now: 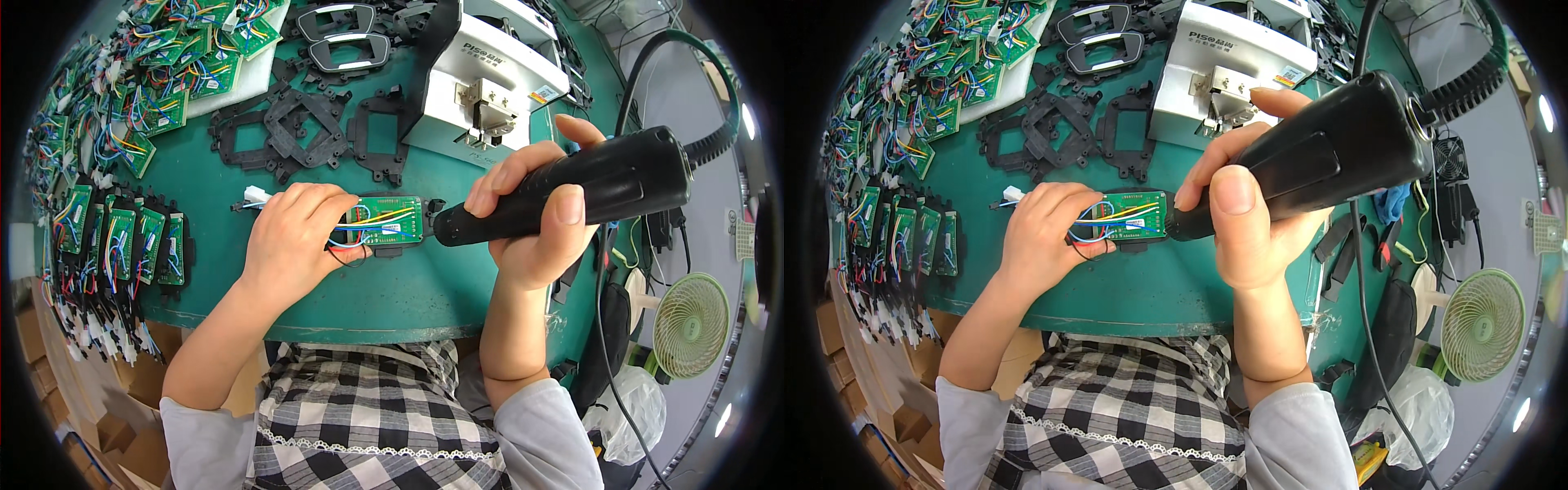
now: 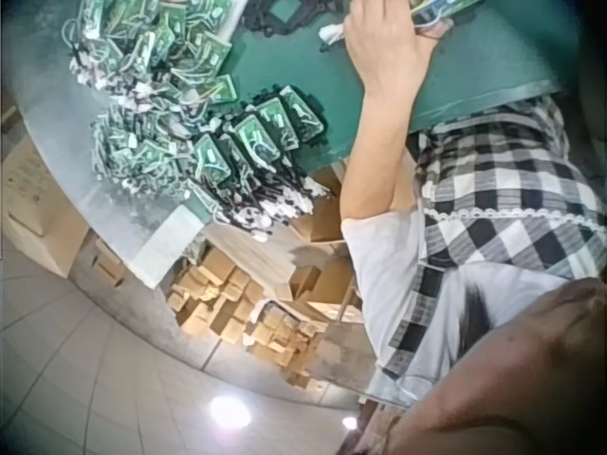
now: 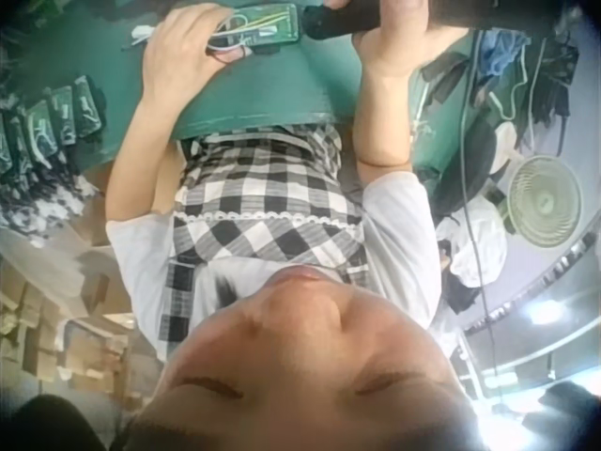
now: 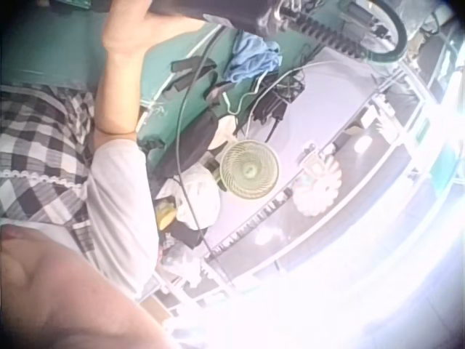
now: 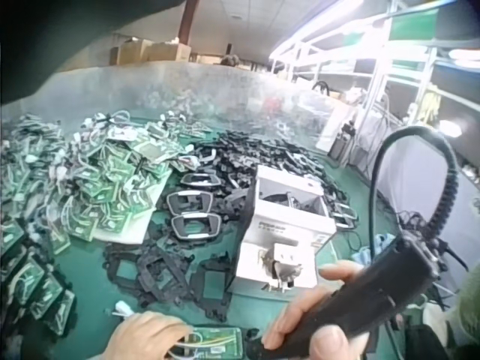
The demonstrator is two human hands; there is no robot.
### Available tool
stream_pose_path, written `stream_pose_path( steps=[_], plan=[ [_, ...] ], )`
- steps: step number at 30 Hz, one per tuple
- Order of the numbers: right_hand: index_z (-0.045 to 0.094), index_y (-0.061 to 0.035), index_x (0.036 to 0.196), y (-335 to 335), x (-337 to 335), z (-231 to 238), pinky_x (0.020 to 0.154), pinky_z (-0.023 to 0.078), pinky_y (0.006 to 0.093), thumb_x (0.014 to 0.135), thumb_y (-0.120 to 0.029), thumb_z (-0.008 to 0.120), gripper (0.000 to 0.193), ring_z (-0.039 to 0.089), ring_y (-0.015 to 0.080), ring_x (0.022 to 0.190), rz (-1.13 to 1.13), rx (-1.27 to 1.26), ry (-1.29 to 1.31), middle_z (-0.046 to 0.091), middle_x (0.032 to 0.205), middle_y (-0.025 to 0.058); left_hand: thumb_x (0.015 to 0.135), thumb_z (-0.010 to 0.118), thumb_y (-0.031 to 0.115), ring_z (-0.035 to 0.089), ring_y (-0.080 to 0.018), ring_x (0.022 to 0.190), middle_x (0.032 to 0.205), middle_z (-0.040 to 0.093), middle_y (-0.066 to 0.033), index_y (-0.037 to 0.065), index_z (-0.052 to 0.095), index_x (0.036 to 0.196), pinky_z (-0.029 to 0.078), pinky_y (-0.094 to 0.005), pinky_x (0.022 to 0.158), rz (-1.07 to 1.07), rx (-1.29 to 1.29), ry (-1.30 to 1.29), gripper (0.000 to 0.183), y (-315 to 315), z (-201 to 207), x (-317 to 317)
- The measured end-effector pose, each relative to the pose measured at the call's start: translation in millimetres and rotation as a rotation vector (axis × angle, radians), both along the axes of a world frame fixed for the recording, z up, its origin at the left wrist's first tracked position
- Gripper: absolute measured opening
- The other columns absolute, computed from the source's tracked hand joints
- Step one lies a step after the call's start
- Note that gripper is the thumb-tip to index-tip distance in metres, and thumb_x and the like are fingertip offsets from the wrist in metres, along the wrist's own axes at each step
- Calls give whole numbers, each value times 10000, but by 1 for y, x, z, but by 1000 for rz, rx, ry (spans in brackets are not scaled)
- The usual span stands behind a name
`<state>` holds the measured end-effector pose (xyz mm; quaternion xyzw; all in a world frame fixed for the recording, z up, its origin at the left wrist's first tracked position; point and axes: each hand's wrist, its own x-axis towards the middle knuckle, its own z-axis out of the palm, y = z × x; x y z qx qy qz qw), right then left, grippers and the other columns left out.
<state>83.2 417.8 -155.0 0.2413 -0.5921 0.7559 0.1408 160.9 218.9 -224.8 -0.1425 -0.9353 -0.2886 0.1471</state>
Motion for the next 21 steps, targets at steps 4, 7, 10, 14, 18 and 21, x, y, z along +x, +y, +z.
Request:
stream_pose_path(
  steps=[4, 7, 10, 14, 18, 21],
  plan=[
    [329, 14, 1292, 9, 4, 0, 482, 509, 349, 878, -442, 590, 669, 550, 205, 512, 40, 180, 22, 543, 730, 138, 539, 856, 250, 599, -266, 910, 1011, 638, -62, 56, 633, 1008, 492, -376, 781, -2, 3, 1, 554, -1, -1, 0],
    [331, 2, 1298, 8, 8, 0, 487, 513, 352, 878, -450, 590, 670, 554, 208, 520, 29, 164, 18, 544, 740, 139, 536, 856, 257, 599, -265, 910, 1009, 637, -63, 53, 633, 1008, 492, -376, 782, -7, 9, 10, 561, -2, -2, 0],
    [329, -12, 1303, 8, 11, -1, 493, 517, 353, 873, -470, 596, 683, 557, 212, 521, 19, 185, 3, 544, 743, 137, 530, 857, 259, 600, -266, 910, 1008, 636, -65, 52, 633, 1008, 493, -377, 783, -14, 7, 2, 568, -2, -2, -1],
    [331, -14, 1299, 5, 14, 2, 501, 521, 352, 869, -481, 603, 691, 556, 211, 522, 12, 200, 26, 545, 742, 137, 527, 858, 251, 600, -269, 911, 1008, 637, -68, 50, 633, 1005, 494, -378, 786, -18, 14, 11, 566, -3, -2, -1],
    [338, -12, 1287, 6, 13, -1, 509, 526, 354, 866, -483, 615, 690, 558, 208, 526, -10, 196, 15, 547, 743, 138, 527, 859, 244, 600, -270, 916, 1014, 636, -69, 48, 635, 1005, 495, -379, 791, -14, 13, -10, 564, -2, -1, -1],
    [348, -8, 1266, 7, 15, -2, 509, 528, 351, 856, -491, 636, 696, 560, 205, 526, 25, 220, 32, 552, 742, 138, 526, 859, 235, 599, -271, 924, 1021, 635, -70, 45, 635, 1007, 495, -380, 793, -15, 21, -23, 564, -2, -1, 0]
  ],
)
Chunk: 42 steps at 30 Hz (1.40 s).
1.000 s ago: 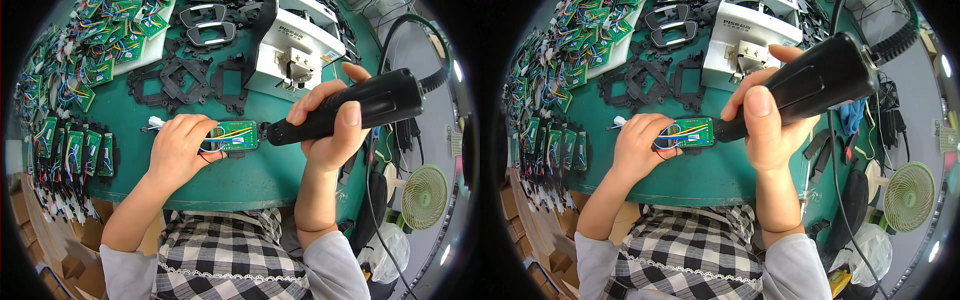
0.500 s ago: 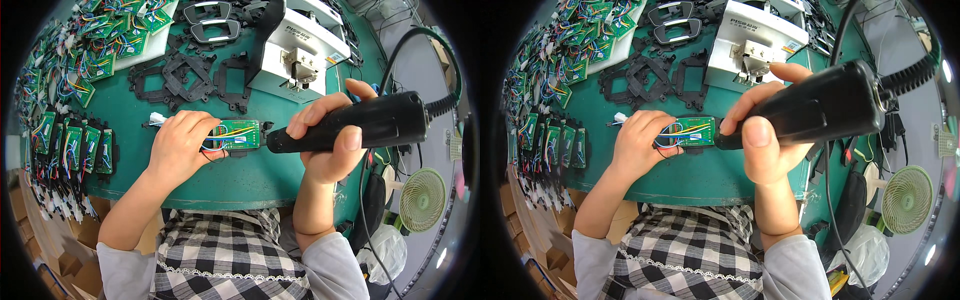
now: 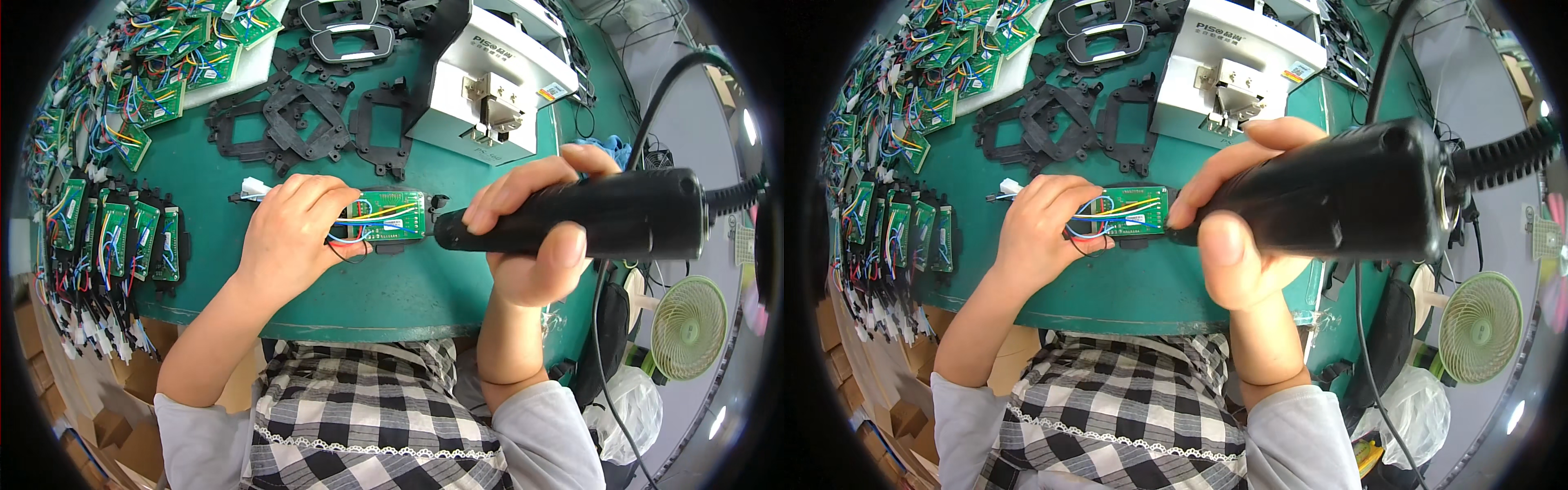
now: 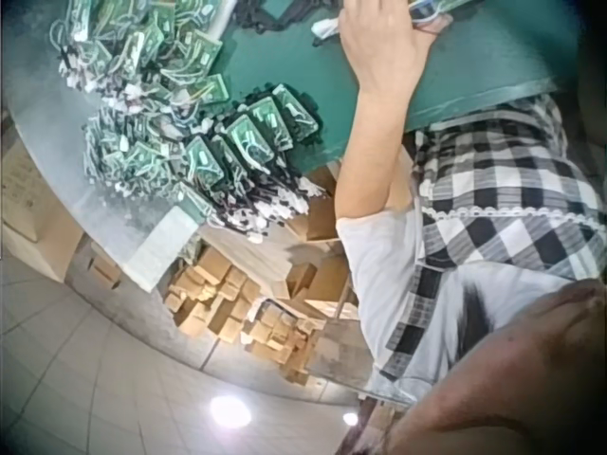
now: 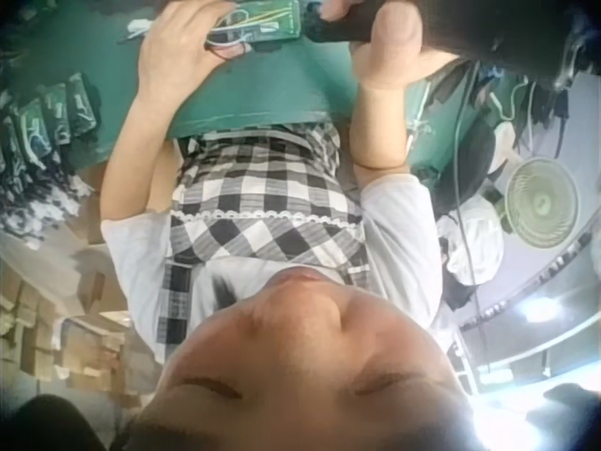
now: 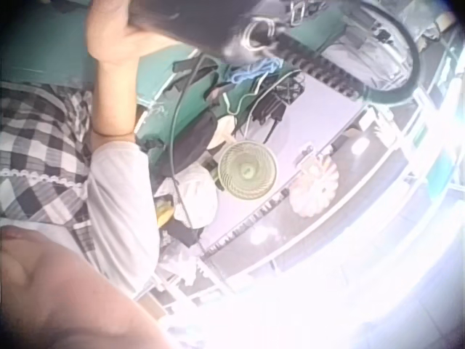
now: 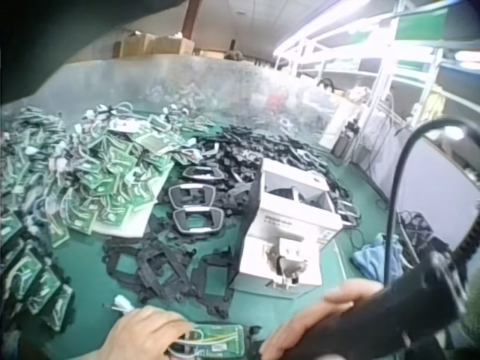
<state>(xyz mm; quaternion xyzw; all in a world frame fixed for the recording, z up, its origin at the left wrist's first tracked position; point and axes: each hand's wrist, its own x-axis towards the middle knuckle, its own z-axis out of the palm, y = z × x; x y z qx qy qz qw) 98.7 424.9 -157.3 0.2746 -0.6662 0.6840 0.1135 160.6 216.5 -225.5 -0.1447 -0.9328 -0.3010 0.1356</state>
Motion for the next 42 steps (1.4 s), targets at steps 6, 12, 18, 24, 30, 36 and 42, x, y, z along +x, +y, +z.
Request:
stream_pose_path(
  steps=[6, 12, 18, 24, 30, 36, 42],
  plan=[
    [350, 2, 1244, 1, 0, -1, 491, 522, 334, 856, -478, 654, 688, 564, 204, 507, 188, 33, 63, 555, 701, 129, 539, 851, 210, 595, -279, 940, 1027, 633, -75, 38, 632, 1018, 496, -382, 796, -17, 1, 4, 554, 1, 1, 0],
    [331, 16, 1269, 9, -27, 16, 467, 478, 336, 923, -509, 491, 649, 534, 215, 490, -128, -54, 73, 546, 695, 130, 565, 842, 217, 603, -295, 953, 1060, 637, -91, 38, 632, 1024, 498, -388, 815, -54, 12, 24, 536, 4, 0, 1],
    [424, 10, 1174, 9, -72, 59, 510, 505, 377, 878, -428, 599, 557, 562, 239, 518, -268, -182, 309, 583, 702, 142, 596, 834, 222, 609, -303, 978, 1123, 634, -111, 41, 646, 1021, 502, -381, 828, -72, -7, 53, 498, 10, -3, 2],
    [407, 105, 1132, -7, -79, 52, 435, 500, 329, 870, -372, 627, 586, 562, 221, 435, -322, -148, 348, 561, 611, 152, 598, 831, 173, 590, -278, 929, 1005, 615, -79, 40, 674, 989, 496, -371, 784, -38, 44, 19, 442, 13, 6, 1],
    [390, 103, 1160, -8, -72, 51, 447, 503, 325, 893, -399, 575, 597, 572, 215, 464, -346, -73, 325, 565, 640, 145, 605, 820, 160, 580, -256, 897, 976, 608, -47, 53, 690, 967, 490, -359, 750, -54, 23, 47, 399, 10, 1, 2],
    [350, 70, 1218, -29, -36, 23, 453, 507, 331, 900, -426, 556, 624, 560, 222, 468, -129, -6, 62, 562, 664, 139, 590, 816, 145, 579, -249, 882, 981, 606, -37, 65, 695, 954, 492, -352, 744, -63, 33, 57, 392, 10, 0, 2],
    [361, 116, 1183, -64, -37, 8, 451, 502, 309, 870, -347, 625, 618, 565, 207, 457, -40, -40, 87, 565, 654, 137, 550, 819, 131, 579, -241, 873, 979, 590, -35, 75, 687, 988, 493, -355, 737, -68, 43, 95, 461, 9, -5, 2]
  ],
)
